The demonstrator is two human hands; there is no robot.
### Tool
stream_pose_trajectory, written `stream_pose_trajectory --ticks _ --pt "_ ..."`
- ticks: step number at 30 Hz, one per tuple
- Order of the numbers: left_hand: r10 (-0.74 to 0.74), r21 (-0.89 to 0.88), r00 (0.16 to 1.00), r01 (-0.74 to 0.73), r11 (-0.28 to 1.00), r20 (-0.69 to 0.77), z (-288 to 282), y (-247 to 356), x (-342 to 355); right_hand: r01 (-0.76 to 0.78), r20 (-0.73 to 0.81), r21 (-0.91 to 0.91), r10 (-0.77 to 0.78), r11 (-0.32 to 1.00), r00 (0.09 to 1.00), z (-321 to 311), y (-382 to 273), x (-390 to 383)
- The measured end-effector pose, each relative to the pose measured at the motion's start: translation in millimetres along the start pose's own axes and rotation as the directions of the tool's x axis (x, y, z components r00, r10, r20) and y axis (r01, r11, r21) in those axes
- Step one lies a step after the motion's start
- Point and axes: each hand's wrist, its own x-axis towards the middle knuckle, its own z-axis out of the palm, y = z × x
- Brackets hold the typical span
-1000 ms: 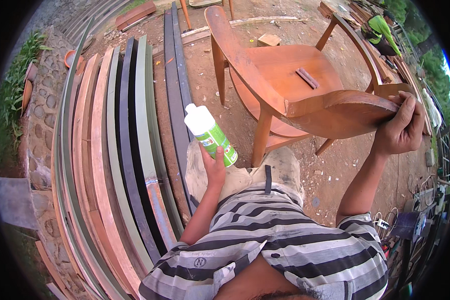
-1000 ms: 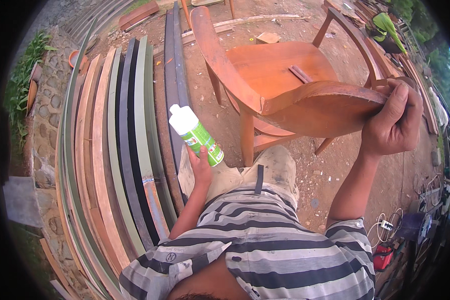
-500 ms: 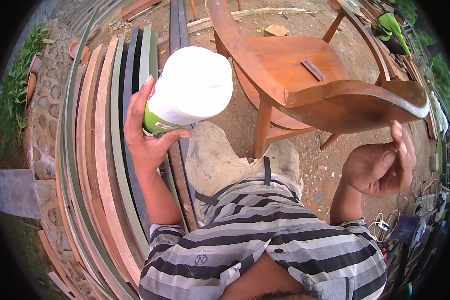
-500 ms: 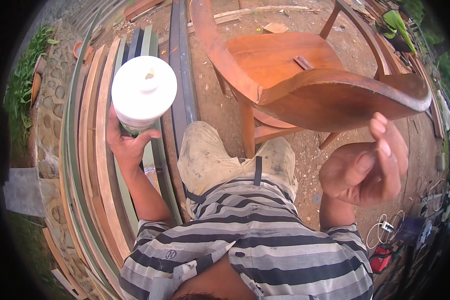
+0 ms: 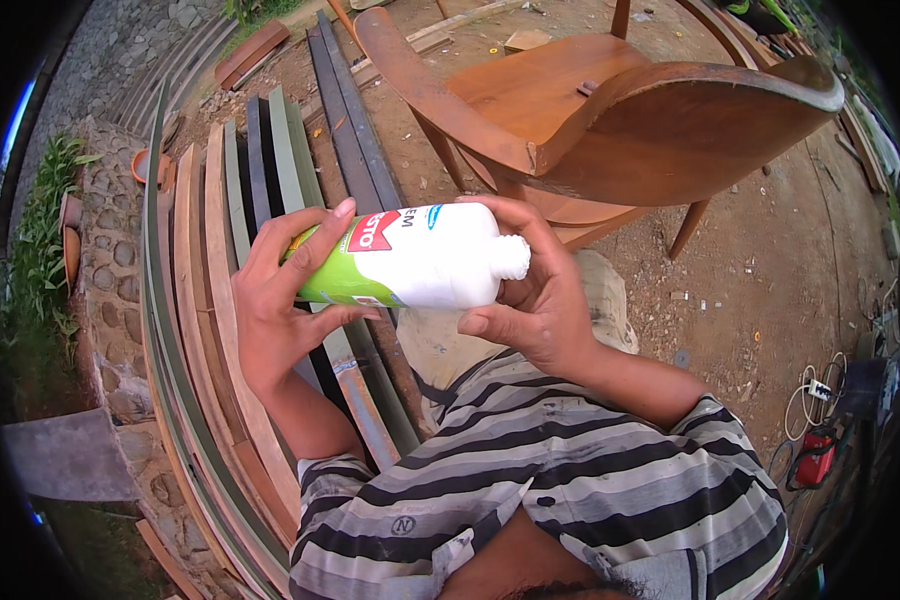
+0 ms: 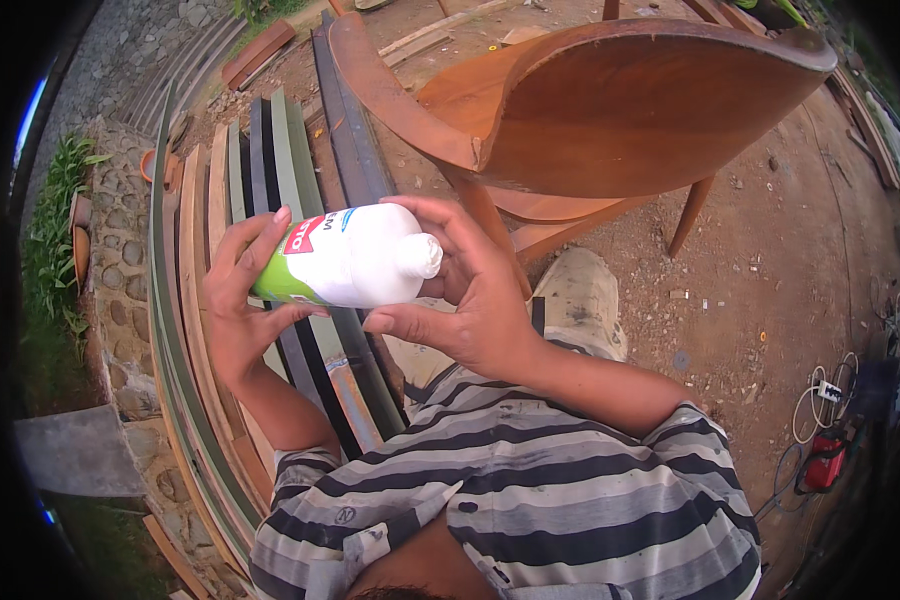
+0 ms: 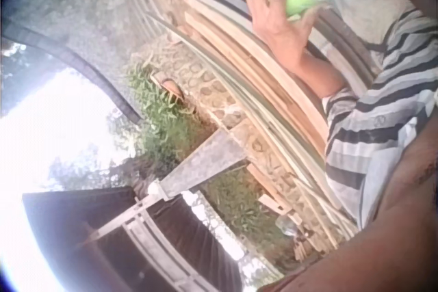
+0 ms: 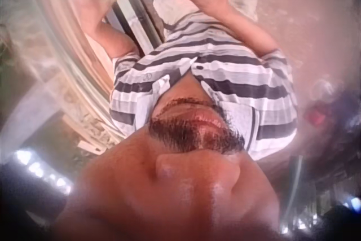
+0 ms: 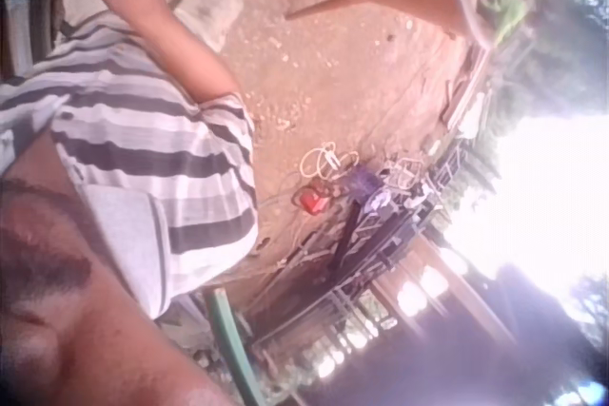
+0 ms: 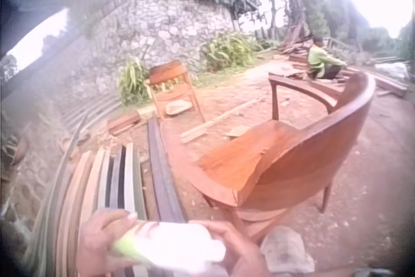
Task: The person sands the joints of a wooden chair with a sanding block, then applies glue from a bottle to the chair's armrest and seat joints, spreading it with their finger. The person works on a single chair in an outdoor workshop setting.
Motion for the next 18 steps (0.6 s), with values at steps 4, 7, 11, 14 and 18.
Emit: stream_pose_trajectory --ticks 4,7,11,14,18 --pt "-0.069 -0.228 0.953 0.0 0.974 -0.295 7.2 -33.7 -8.3 0.139 -0.005 -0.015 -0.139 0.99 0.99 23.1 1.3 18.0" --pt "-0.61 -0.878 0.701 -0.048 0.477 -0.369 52.1 -33.0 -10.7 0.201 -0.05 0.04 -0.199 0.979 0.979 41.0 7.0 34.3" --pt "-0.599 -0.967 0.796 -0.209 -0.146 -0.082 88.0 -6.5 7.4 0.244 -0.042 0.088 -0.241 0.966 0.97 42.6 25.0 53.1" --pt "-0.622 -0.939 0.773 -0.296 -0.174 -0.129 76.9 3.2 35.5 0.208 -0.034 0.125 -0.206 0.97 0.978 36.4 30.6 49.7" --pt "-0.602 -0.93 0.713 -0.328 0.167 -0.36 58.6 -7.9 87.7 0.587 0.05 -0.488 -0.651 0.645 0.757 -12.0 8.3 25.3"
